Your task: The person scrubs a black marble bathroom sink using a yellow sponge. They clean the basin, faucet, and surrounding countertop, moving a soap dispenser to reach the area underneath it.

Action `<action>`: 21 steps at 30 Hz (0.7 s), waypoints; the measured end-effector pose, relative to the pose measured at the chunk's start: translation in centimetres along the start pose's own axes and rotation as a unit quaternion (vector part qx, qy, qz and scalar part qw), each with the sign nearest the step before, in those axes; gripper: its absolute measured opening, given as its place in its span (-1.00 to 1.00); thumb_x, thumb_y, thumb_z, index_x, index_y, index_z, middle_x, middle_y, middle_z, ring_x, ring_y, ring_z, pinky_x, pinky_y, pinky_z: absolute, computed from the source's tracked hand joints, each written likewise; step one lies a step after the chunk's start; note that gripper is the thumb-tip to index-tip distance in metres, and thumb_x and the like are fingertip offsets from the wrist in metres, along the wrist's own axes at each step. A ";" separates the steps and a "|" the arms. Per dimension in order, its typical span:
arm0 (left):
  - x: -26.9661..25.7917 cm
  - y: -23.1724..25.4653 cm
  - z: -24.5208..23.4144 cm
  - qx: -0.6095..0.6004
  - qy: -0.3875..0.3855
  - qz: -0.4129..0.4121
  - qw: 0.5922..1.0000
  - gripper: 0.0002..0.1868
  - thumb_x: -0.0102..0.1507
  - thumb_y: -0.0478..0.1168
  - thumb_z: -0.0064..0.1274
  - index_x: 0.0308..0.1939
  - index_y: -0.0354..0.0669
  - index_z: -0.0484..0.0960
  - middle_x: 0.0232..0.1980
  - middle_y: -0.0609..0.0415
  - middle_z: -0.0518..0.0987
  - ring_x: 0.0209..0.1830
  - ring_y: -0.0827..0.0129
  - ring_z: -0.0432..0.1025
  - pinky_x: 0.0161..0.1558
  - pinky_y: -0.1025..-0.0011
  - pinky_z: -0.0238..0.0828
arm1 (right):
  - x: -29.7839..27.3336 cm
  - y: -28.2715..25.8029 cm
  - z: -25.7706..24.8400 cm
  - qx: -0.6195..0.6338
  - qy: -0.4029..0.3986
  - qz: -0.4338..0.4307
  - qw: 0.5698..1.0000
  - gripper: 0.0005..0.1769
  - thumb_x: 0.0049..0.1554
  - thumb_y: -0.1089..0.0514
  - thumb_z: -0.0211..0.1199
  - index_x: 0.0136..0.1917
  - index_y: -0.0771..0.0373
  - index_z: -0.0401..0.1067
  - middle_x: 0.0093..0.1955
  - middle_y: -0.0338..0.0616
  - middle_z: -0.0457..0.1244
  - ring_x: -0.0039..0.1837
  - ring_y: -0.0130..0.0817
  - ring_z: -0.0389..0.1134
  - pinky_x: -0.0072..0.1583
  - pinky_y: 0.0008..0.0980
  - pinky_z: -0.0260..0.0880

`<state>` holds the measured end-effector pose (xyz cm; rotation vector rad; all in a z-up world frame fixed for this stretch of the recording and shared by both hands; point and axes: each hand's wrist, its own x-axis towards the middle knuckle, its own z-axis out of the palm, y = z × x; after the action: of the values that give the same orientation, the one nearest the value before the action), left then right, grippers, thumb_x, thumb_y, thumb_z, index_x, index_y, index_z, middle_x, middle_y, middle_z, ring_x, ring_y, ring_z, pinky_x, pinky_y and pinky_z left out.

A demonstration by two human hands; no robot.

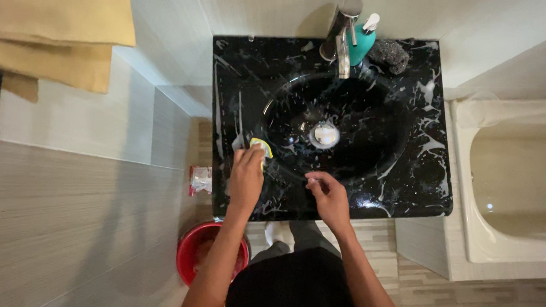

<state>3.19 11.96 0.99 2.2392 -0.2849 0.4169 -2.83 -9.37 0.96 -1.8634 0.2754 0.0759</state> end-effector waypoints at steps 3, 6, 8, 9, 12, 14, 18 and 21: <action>1.7 -0.8 0.6 0.021 -0.015 0.018 0.999 -0.63 0.12 -0.55 0.05 0.01 -0.33 0.60 0.07 -0.13 0.61 0.10 -0.04 0.42 0.17 0.16 0.38 | 1.4 -0.5 0.0 -0.034 0.000 0.038 0.999 -0.79 0.24 0.19 0.20 0.10 0.26 0.57 -0.21 -0.22 0.42 -0.16 -0.55 0.34 -0.06 -0.52 0.34; 4.6 -1.8 2.7 0.084 -0.080 -0.037 0.992 -0.73 0.10 -0.55 0.09 -0.16 -0.24 0.61 -0.08 -0.02 0.63 0.06 0.01 0.43 0.09 0.13 0.37 | 3.1 -0.7 0.0 -0.016 -0.004 0.022 1.000 -0.78 0.26 0.19 0.20 0.12 0.27 0.56 -0.21 -0.21 0.40 -0.17 -0.52 0.30 -0.09 -0.50 0.32; 6.2 -2.5 4.6 0.071 -0.068 -0.013 0.995 -0.69 0.05 -0.58 0.06 -0.16 -0.28 0.60 -0.05 -0.07 0.60 0.08 -0.02 0.40 0.09 0.14 0.37 | 4.4 -0.6 -0.3 0.013 -0.006 0.012 1.000 -0.78 0.24 0.19 0.22 0.11 0.29 0.55 -0.19 -0.23 0.40 -0.12 -0.56 0.35 -0.03 -0.53 0.35; 7.0 -2.8 5.7 0.065 -0.063 -0.001 0.996 -0.66 0.02 -0.60 0.04 -0.15 -0.29 0.59 -0.03 -0.09 0.59 0.09 -0.04 0.38 0.09 0.14 0.37 | 5.2 -0.6 -0.6 0.027 -0.006 0.007 1.000 -0.78 0.23 0.19 0.23 0.11 0.29 0.55 -0.18 -0.24 0.40 -0.10 -0.58 0.37 0.00 -0.54 0.37; 8.9 -3.6 9.0 0.129 -0.095 0.019 0.987 -0.64 0.01 -0.60 0.07 -0.13 -0.33 0.57 -0.01 -0.11 0.55 0.07 -0.01 0.36 0.14 0.15 0.37 | 7.5 -0.5 -2.0 0.032 -0.005 -0.001 0.999 -0.78 0.27 0.18 0.21 0.11 0.31 0.55 -0.18 -0.24 0.40 -0.08 -0.58 0.37 0.03 -0.54 0.38; 9.7 -4.1 10.2 0.112 -0.093 0.038 0.989 -0.64 0.03 -0.61 0.09 -0.11 -0.33 0.57 0.01 -0.11 0.53 0.06 -0.02 0.34 0.15 0.15 0.36 | 9.0 -0.6 -2.9 0.012 0.007 0.032 0.999 -0.77 0.27 0.17 0.21 0.13 0.30 0.56 -0.19 -0.22 0.40 -0.11 -0.56 0.34 -0.02 -0.52 0.34; 11.7 -4.3 12.3 0.119 -0.079 0.034 0.989 -0.61 0.01 -0.61 0.11 -0.09 -0.35 0.56 0.05 -0.14 0.49 0.07 -0.05 0.34 0.15 0.15 0.36 | 12.2 -0.7 -4.9 0.039 0.018 0.001 0.999 -0.79 0.26 0.19 0.18 0.11 0.31 0.52 -0.14 -0.28 0.42 -0.06 -0.62 0.42 0.00 -0.56 0.37; 12.8 -4.3 13.3 0.105 -0.087 0.039 0.990 -0.60 0.03 -0.62 0.09 -0.05 -0.37 0.56 0.05 -0.15 0.49 0.04 -0.04 0.34 0.11 0.14 0.37 | 14.1 -0.5 -6.2 0.011 0.012 0.030 0.999 -0.79 0.26 0.20 0.21 0.12 0.31 0.55 -0.22 -0.25 0.38 -0.19 -0.59 0.26 -0.10 -0.53 0.29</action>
<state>19.14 3.69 -5.14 2.4819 -0.4381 0.3048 10.42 -17.25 0.64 -1.8358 0.3479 0.0914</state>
